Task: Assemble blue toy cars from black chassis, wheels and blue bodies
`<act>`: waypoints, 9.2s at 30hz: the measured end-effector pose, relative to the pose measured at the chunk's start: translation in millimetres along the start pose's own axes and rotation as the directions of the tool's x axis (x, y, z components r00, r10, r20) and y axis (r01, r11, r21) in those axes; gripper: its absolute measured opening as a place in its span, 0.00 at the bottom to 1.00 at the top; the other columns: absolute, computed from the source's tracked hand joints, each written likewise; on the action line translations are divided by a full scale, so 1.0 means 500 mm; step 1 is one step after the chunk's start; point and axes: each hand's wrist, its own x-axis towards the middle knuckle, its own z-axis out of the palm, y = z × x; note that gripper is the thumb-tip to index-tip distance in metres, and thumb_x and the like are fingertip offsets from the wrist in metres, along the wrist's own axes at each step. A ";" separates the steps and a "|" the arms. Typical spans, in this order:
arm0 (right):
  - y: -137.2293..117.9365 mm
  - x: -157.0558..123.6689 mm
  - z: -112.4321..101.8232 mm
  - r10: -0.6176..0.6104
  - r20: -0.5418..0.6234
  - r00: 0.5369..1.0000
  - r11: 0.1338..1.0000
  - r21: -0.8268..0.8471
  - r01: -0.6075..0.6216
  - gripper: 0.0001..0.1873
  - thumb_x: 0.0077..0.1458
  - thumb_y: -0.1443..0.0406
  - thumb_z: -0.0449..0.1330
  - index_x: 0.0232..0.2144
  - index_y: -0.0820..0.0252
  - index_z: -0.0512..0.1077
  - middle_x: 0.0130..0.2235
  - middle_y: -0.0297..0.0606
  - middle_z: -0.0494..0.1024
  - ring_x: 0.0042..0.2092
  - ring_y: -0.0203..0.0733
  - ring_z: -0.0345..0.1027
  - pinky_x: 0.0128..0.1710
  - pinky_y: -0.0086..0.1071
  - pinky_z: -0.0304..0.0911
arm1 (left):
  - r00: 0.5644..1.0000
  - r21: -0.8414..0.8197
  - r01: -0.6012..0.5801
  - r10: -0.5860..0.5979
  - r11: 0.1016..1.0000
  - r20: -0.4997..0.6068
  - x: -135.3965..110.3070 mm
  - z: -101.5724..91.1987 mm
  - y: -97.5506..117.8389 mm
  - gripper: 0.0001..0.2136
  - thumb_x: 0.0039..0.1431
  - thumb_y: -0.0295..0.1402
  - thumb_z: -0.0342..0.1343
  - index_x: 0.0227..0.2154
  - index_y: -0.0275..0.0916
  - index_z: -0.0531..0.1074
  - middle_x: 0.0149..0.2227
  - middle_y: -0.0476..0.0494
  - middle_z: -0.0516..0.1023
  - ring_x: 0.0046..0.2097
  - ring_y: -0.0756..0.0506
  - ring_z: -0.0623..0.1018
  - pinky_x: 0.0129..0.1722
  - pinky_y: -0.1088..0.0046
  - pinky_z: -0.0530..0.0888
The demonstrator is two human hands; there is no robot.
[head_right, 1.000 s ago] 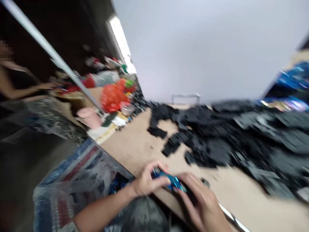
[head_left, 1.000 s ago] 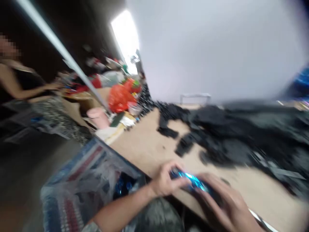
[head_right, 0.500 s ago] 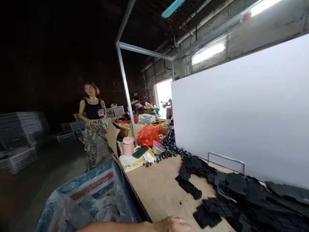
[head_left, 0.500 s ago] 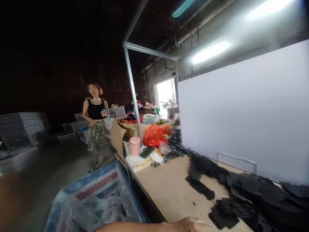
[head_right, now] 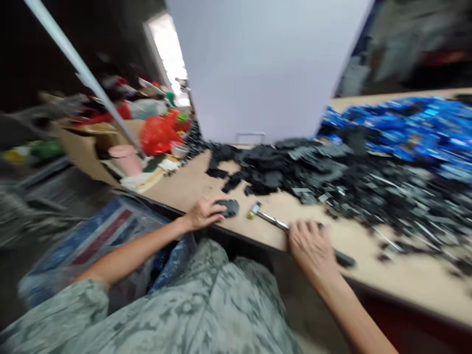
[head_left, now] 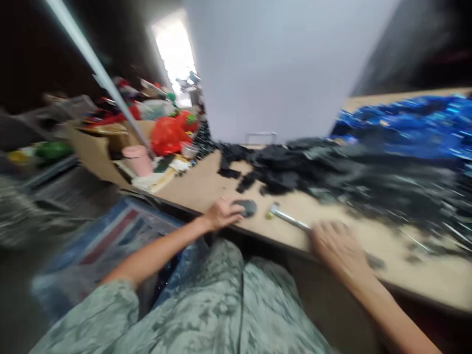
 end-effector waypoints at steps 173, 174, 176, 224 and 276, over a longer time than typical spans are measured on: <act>-0.091 0.087 -0.044 0.247 -0.178 0.952 0.384 0.921 0.072 0.03 0.62 0.67 0.66 0.40 0.60 0.77 0.36 0.39 0.80 0.38 0.40 0.74 0.41 0.35 0.72 | 0.972 -0.637 0.211 -0.088 0.741 0.220 0.091 0.000 0.125 0.20 0.55 0.42 0.69 0.46 0.37 0.76 0.40 0.45 0.81 0.40 0.46 0.79 0.40 0.74 0.74; -0.090 0.086 -0.046 0.262 -0.163 0.951 0.381 0.923 0.053 0.04 0.62 0.67 0.66 0.40 0.60 0.77 0.36 0.40 0.80 0.38 0.40 0.74 0.40 0.35 0.71 | 0.967 -0.634 0.222 -0.083 0.740 0.242 0.092 0.001 0.123 0.19 0.56 0.42 0.69 0.46 0.36 0.77 0.39 0.46 0.80 0.38 0.47 0.78 0.39 0.75 0.73; -0.088 0.085 -0.053 0.238 -0.123 0.963 0.382 0.924 0.023 0.05 0.62 0.66 0.66 0.40 0.60 0.76 0.37 0.40 0.80 0.38 0.41 0.74 0.39 0.35 0.71 | 0.966 -0.608 0.205 -0.057 0.767 0.253 0.094 0.002 0.122 0.14 0.59 0.41 0.66 0.42 0.36 0.77 0.34 0.48 0.78 0.34 0.49 0.75 0.36 0.76 0.71; -0.109 0.089 -0.037 0.133 -0.287 0.948 0.503 0.844 0.185 0.13 0.63 0.70 0.60 0.50 0.59 0.76 0.43 0.45 0.83 0.43 0.46 0.76 0.45 0.43 0.72 | 0.983 -0.688 0.025 -0.143 0.725 -0.114 0.063 -0.002 0.129 0.14 0.61 0.30 0.65 0.50 0.41 0.78 0.47 0.39 0.80 0.51 0.42 0.80 0.54 0.64 0.77; -0.139 0.008 0.022 0.639 0.264 0.723 -0.175 0.965 -0.197 0.19 0.50 0.60 0.74 0.46 0.53 0.80 0.45 0.39 0.85 0.46 0.46 0.80 0.48 0.41 0.78 | 0.952 -0.739 0.183 -0.303 0.648 -0.030 0.034 0.004 0.142 0.17 0.59 0.35 0.67 0.51 0.40 0.78 0.50 0.40 0.82 0.51 0.42 0.82 0.55 0.65 0.78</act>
